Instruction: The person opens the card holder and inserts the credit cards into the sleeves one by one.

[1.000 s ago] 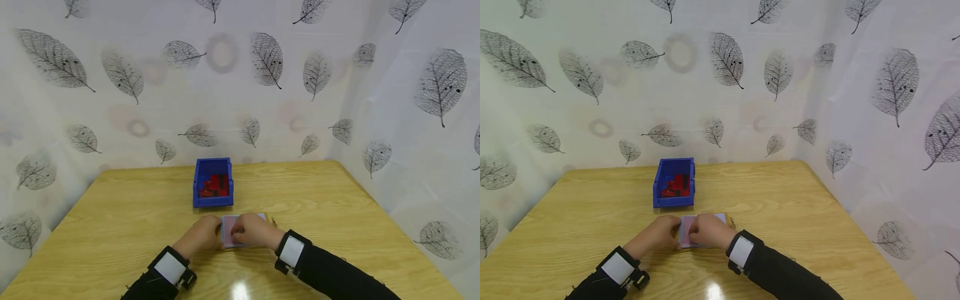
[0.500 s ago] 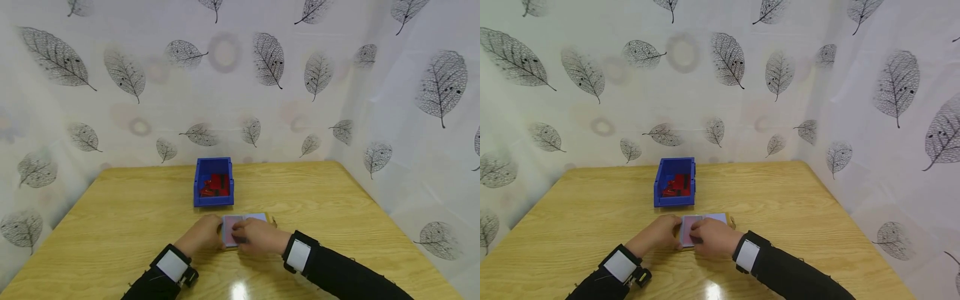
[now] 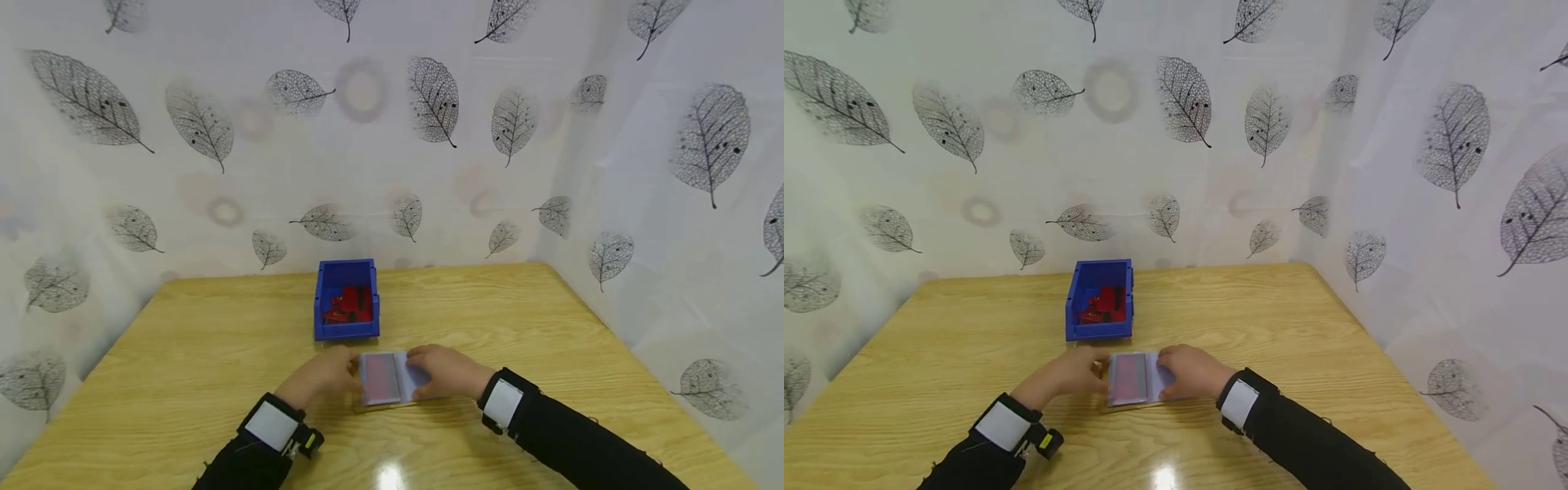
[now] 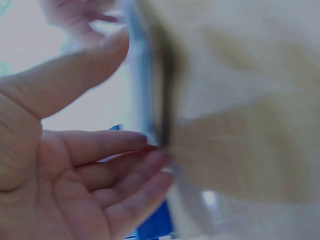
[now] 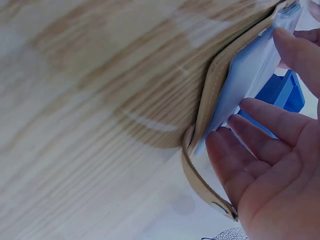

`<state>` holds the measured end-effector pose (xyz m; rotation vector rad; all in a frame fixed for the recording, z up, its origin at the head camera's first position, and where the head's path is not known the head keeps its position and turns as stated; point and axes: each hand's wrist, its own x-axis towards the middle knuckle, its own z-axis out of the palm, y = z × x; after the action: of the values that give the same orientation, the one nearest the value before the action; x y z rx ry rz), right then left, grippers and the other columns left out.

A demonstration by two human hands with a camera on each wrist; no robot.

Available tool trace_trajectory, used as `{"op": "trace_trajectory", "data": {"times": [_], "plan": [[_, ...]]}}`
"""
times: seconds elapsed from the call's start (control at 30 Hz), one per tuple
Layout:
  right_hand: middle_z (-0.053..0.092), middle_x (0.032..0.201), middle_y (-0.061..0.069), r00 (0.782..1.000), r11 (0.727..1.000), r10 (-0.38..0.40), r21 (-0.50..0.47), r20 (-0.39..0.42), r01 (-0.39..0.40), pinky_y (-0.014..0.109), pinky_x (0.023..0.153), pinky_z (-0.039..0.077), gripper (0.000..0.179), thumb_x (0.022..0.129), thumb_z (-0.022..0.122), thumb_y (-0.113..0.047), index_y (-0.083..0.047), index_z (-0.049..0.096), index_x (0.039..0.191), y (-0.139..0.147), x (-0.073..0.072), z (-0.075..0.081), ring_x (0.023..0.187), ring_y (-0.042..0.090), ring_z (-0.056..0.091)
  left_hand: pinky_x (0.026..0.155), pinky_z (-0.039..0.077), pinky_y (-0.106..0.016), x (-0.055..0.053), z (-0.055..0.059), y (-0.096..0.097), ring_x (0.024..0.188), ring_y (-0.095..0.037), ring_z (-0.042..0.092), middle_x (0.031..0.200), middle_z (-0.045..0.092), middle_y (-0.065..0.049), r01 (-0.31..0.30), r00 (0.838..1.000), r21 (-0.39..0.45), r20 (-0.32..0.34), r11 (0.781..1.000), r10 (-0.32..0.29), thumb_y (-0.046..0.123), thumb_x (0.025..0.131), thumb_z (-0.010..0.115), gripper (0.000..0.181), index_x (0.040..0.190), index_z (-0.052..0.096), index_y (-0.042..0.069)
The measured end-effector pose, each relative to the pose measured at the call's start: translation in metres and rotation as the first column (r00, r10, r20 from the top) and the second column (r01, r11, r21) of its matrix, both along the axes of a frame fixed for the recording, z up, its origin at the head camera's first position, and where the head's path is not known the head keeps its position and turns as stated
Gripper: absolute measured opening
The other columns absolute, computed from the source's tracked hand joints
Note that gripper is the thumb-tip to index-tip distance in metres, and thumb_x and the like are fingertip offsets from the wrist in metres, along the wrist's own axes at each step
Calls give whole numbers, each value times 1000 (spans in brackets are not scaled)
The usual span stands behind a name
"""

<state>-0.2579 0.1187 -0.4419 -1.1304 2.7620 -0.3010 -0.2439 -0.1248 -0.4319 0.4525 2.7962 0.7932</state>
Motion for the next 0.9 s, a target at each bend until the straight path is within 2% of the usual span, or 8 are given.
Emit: {"op": "trace_trajectory", "data": {"times": [0.07,0.13,0.3,0.4,0.53,0.67,0.73,0.9], "plan": [[57,133,15,1000,1000,5,11,-15,-5,39,98,46,56,81,79,-30,2,62,124,1,-1,-1,121,31,55,90,49,-46,-11,11,0,102,-29,61,109,66,-13,-41,998,14,-38,999,41,20,81,79,44,116,65,-1],[57,133,14,1000,1000,4,19,-31,-3,39,98,46,56,81,79,-31,1,63,124,2,-1,-1,120,30,55,91,49,-45,-25,22,0,106,-31,62,112,67,-15,-91,989,39,-117,995,95,19,87,72,38,119,64,-1],[57,133,13,999,1000,-8,15,-40,8,38,98,47,56,80,80,-32,-1,64,124,3,-2,-3,120,29,55,88,50,-45,-63,32,5,102,-31,63,109,69,-16,-199,936,25,-292,980,198,12,91,65,23,110,69,-1],[57,135,12,999,1000,-11,10,-34,11,38,98,46,56,81,79,-33,-1,63,125,2,-1,-6,121,29,55,82,52,-44,-82,23,11,95,-31,66,102,70,-16,-256,919,-54,-323,965,226,8,90,62,17,101,71,-1],[57,135,10,999,999,-31,19,-34,32,37,98,47,56,80,79,-35,-3,64,124,2,0,-8,121,27,55,72,55,-43,-102,-1,21,82,-30,68,90,71,-15,-289,912,-170,-347,942,217,6,87,63,10,89,71,0],[58,134,9,999,999,-43,23,-16,44,36,97,47,56,80,79,-36,-5,65,124,1,2,-7,120,27,56,70,55,-45,-115,-20,24,78,-31,68,84,70,-15,-329,899,-183,-362,926,248,11,82,73,11,82,70,0],[58,134,9,999,999,-43,26,-13,43,36,97,47,55,80,79,-36,-6,65,124,1,3,-7,120,26,56,69,55,-46,-119,-25,24,77,-32,68,82,70,-15,-348,895,-168,-353,922,273,15,80,77,17,81,70,0],[58,134,9,998,999,-30,41,-58,33,35,96,47,55,80,79,-37,-6,66,124,1,3,-5,118,26,58,68,55,-46,-123,-22,24,74,-31,67,80,69,-15,-335,908,-167,-320,927,270,23,79,81,25,82,70,0]]}}
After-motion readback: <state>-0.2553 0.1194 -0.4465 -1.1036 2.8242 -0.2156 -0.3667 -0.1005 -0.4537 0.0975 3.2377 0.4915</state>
